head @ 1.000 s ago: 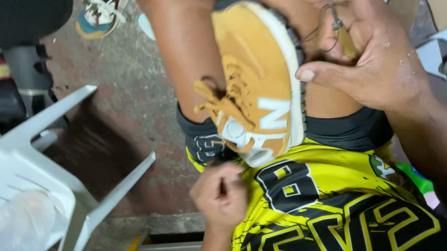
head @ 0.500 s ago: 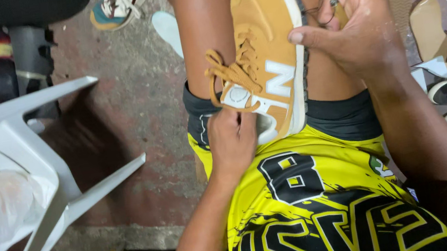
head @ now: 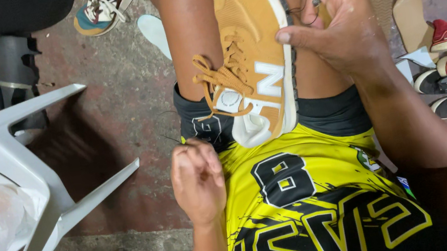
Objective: The person stitches the sole of a brown sneaker using a needle and thread, pulling the thread tight through the shoe's material while holding it on their lap.
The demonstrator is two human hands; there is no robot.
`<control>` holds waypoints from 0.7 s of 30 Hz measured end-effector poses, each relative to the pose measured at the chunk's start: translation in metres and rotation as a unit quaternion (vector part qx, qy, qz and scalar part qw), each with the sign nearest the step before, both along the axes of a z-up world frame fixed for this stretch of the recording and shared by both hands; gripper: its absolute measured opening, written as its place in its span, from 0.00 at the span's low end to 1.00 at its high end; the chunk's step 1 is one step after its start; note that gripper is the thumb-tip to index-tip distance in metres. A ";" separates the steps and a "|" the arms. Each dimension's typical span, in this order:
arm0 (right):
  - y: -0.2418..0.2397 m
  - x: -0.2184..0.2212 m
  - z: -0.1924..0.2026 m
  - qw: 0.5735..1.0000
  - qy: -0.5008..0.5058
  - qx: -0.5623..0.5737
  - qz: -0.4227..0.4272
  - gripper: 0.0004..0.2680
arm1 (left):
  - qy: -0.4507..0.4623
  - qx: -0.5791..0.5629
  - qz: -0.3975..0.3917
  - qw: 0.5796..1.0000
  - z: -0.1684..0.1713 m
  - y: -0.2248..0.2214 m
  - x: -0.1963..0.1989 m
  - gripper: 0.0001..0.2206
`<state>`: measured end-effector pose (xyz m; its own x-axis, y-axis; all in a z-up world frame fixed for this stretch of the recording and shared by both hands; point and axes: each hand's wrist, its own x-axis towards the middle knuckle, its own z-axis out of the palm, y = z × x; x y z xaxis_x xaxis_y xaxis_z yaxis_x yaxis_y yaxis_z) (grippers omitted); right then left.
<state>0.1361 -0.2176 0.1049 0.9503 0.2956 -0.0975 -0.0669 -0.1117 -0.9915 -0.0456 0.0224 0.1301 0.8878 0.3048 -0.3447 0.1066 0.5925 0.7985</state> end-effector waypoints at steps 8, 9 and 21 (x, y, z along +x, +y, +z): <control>0.013 0.003 0.009 0.999 0.032 0.008 0.028 0.26 | 0.076 0.499 -0.110 0.856 -0.024 0.000 -0.002 0.12; 0.015 0.003 0.010 0.998 0.050 0.033 0.031 0.26 | 0.129 0.424 -0.078 0.893 -0.034 0.007 -0.013 0.15; 0.011 0.013 -0.002 0.990 0.107 0.088 0.016 0.23 | 0.443 -0.057 0.047 0.893 -0.108 0.090 -0.142 0.13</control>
<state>0.1489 -0.2067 0.1033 0.9033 0.3552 -0.2407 -0.2776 0.0561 -0.9591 -0.1879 0.1123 0.0217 0.2224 0.2821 -0.9332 0.6123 0.7045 0.3589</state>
